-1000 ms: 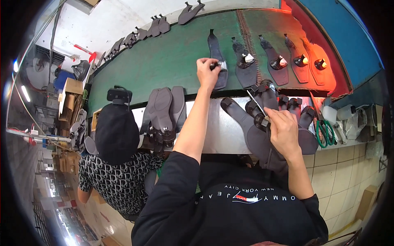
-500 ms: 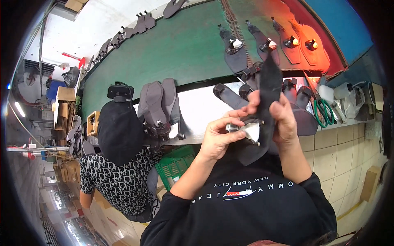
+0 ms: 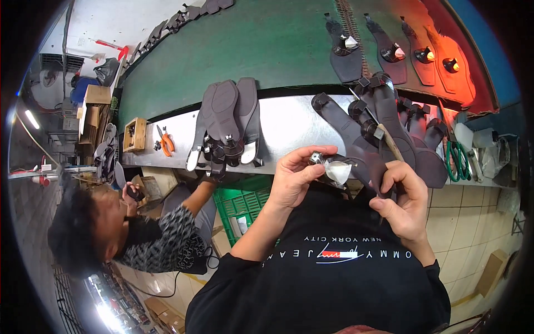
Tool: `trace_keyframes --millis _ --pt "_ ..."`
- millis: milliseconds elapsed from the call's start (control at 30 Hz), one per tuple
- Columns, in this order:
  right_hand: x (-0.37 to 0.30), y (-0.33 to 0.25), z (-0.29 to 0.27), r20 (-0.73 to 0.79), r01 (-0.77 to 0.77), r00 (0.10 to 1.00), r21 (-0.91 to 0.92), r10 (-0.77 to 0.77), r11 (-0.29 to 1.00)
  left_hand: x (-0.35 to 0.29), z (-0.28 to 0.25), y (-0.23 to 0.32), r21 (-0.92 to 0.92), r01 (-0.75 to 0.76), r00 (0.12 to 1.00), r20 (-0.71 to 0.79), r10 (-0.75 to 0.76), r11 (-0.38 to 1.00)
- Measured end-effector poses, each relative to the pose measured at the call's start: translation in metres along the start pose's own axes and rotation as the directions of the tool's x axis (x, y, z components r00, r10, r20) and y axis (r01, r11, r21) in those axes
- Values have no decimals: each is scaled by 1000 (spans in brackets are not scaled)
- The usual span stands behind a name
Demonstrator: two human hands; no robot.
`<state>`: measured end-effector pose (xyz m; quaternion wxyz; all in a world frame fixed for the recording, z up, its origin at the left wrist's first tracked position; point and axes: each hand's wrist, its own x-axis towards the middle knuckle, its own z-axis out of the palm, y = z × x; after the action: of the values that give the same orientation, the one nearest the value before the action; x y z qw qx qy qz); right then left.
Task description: Manually assemble shoe components at a factory workstation.
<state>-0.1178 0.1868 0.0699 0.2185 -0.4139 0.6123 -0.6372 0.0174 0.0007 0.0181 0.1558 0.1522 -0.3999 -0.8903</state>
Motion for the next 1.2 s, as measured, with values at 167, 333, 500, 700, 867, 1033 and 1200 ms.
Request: trace_keyframes --millis 167,333,500,700,867,1033,1200 --pt "2 -17 6 -51 -221 974 20 221 975 -5 2 5 20 -34 998 58 33 999" --pt "-4 4 10 -11 48 999 -192 -51 980 -4 1 0 36 -117 987 111 112 993" --pt "-8 9 13 -14 35 999 -173 -38 984 -3 3 -1 1 -86 991 99 86 996" --pt "-8 11 13 -20 16 1000 -141 -19 990 -3 3 -3 -11 -85 991 104 86 996" --pt "-8 12 14 -11 23 1000 -129 -25 991 -3 2 -2 -7 -74 992 106 75 997" --pt "-8 11 14 -7 13 1000 -126 -14 992 -3 2 -2 15 -85 990 110 82 996" --pt "-6 8 14 8 2 1000 -114 -1 994 -3 3 -1 12 -94 990 106 92 996"
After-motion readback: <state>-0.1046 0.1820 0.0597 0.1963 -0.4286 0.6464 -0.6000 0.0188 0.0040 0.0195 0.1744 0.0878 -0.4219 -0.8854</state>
